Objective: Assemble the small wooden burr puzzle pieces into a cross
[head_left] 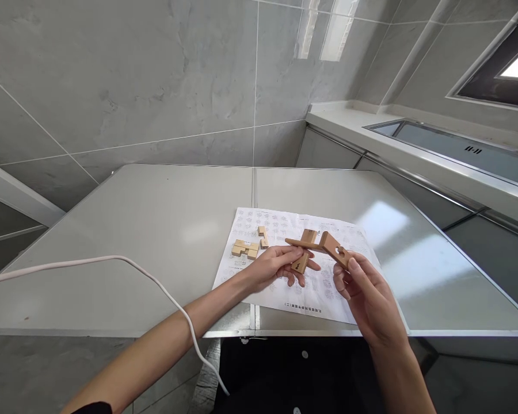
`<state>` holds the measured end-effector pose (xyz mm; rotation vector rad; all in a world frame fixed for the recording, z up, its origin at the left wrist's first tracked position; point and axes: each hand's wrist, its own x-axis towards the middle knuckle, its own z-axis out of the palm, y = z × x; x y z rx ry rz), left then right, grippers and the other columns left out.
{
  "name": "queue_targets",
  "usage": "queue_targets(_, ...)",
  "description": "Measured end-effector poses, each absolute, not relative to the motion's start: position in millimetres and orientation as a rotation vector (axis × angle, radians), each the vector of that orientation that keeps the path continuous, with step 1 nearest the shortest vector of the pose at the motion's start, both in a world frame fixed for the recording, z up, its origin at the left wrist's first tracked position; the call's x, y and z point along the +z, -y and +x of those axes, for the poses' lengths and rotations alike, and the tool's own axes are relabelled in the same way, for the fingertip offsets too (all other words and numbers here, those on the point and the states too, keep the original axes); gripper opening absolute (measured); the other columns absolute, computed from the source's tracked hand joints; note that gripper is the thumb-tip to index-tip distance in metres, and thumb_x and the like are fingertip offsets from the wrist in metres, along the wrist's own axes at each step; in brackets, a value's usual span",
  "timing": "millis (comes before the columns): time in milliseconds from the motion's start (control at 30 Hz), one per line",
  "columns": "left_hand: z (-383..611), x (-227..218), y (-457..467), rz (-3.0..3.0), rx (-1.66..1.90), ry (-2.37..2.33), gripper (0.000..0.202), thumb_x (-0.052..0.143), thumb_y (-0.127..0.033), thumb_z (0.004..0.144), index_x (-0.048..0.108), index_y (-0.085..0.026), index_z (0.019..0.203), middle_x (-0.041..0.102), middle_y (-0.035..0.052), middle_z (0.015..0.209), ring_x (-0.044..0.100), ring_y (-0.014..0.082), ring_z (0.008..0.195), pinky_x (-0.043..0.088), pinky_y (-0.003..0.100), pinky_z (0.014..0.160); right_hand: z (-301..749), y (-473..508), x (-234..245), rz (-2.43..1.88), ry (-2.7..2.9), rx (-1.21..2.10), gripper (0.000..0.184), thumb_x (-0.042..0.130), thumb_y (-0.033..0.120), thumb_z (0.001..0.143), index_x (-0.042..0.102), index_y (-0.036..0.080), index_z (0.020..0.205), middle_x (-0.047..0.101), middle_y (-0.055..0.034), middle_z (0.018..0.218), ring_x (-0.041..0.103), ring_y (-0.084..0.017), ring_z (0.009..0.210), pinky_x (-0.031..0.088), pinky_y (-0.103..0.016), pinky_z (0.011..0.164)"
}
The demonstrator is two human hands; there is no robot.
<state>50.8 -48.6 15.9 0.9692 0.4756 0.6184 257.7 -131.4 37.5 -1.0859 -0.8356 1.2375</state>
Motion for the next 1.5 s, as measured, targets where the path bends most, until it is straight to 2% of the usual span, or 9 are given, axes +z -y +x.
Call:
queue_targets(400, 51.3, 17.5, 48.6, 0.940, 0.574, -0.395, 0.044, 0.071, -0.048, 0.096, 0.070, -0.009, 0.116, 0.072, 0.0253, 0.126, 0.070, 0.0128, 0.065, 0.047, 0.025, 0.055, 254.5, 131.1, 34.5, -1.144, 0.916, 1.181, 0.031, 0.075, 0.049, 0.093, 0.070, 0.025, 0.111, 0.066, -0.0020, 0.080, 0.053, -0.013, 0.061, 0.044, -0.027, 0.058)
queue_targets(567, 52.2, 13.9, 48.2, 0.924, 0.543, -0.357, 0.047, 0.073, -0.050, 0.094, 0.069, -0.009, 0.117, 0.074, 0.0233, 0.120, 0.068, 0.0124, 0.064, 0.048, 0.025, 0.056, 252.7, 131.0, 30.4, -1.144, 0.922, 1.212, 0.031, 0.075, 0.050, 0.093, 0.070, 0.024, 0.111, 0.067, -0.0028, 0.084, 0.053, -0.012, 0.061, 0.042, -0.026, 0.055)
queue_targets(700, 53.5, 12.5, 49.7, 0.950, 0.427, -0.320, 0.051, 0.071, -0.056, 0.093, 0.066, -0.010, 0.114, 0.076, 0.0163, 0.100, 0.066, 0.0122, 0.058, 0.043, 0.023, 0.049, 249.5, 130.4, 25.0, -1.144, 0.963, 1.258, 0.032, 0.072, 0.050, 0.095, 0.069, 0.025, 0.115, 0.068, -0.0025, 0.085, 0.052, -0.012, 0.061, 0.042, -0.027, 0.057)
queue_targets(833, 52.8, 22.5, 53.5, 0.941, 0.282, -0.270, 0.048, 0.062, -0.060, 0.097, 0.059, -0.015, 0.114, 0.069, 0.0053, 0.084, 0.059, 0.0104, 0.049, 0.038, 0.021, 0.041, 248.6, 130.2, 19.1, -1.170, 1.014, 1.261, 0.032, 0.069, 0.050, 0.097, 0.068, 0.025, 0.117, 0.064, 0.0000, 0.077, 0.049, -0.012, 0.061, 0.041, -0.028, 0.060)
queue_targets(1000, 50.5, 32.6, 57.0, 0.967, 0.209, -0.183, 0.037, 0.069, -0.047, 0.097, 0.059, -0.018, 0.116, 0.054, -0.0017, 0.083, 0.050, 0.0063, 0.044, 0.035, 0.021, 0.038, 250.4, 130.4, 13.9, -1.205, 1.069, 1.247, 0.034, 0.064, 0.051, 0.100, 0.068, 0.025, 0.121, 0.058, 0.0027, 0.068, 0.045, -0.013, 0.059, 0.040, -0.030, 0.062)
queue_targets(1100, 49.8, 30.3, 57.3, 0.973, 0.170, -0.172, 0.038, 0.070, -0.049, 0.096, 0.060, -0.017, 0.114, 0.049, -0.0038, 0.081, 0.041, 0.0033, 0.041, 0.031, 0.020, 0.036, 252.1, 129.5, 11.8, -1.217, 1.097, 1.270, 0.038, 0.064, 0.053, 0.100, 0.068, 0.024, 0.124, 0.055, 0.0031, 0.065, 0.045, -0.014, 0.060, 0.040, -0.031, 0.064)
queue_targets(1233, 50.0, 27.9, 57.8, 0.969, 0.148, -0.190, 0.040, 0.072, -0.052, 0.094, 0.059, -0.018, 0.111, 0.048, -0.0044, 0.079, 0.034, 0.0024, 0.041, 0.027, 0.019, 0.034, 253.4, 128.1, 9.9, -1.234, 1.115, 1.306, 0.042, 0.067, 0.055, 0.097, 0.069, 0.023, 0.124, 0.056, 0.0026, 0.066, 0.043, -0.014, 0.058, 0.039, -0.029, 0.061)
queue_targets(1500, 49.7, 28.9, 59.0, 0.947, 0.145, -0.202, 0.041, 0.075, -0.052, 0.091, 0.060, -0.018, 0.107, 0.056, -0.0024, 0.081, 0.036, 0.0023, 0.039, 0.027, 0.019, 0.033, 255.3, 129.5, 12.3, -1.193, 1.066, 1.423, 0.046, 0.070, 0.055, 0.096, 0.068, 0.021, 0.126, 0.050, 0.0046, 0.063, 0.032, -0.010, 0.054, 0.028, -0.026, 0.052)
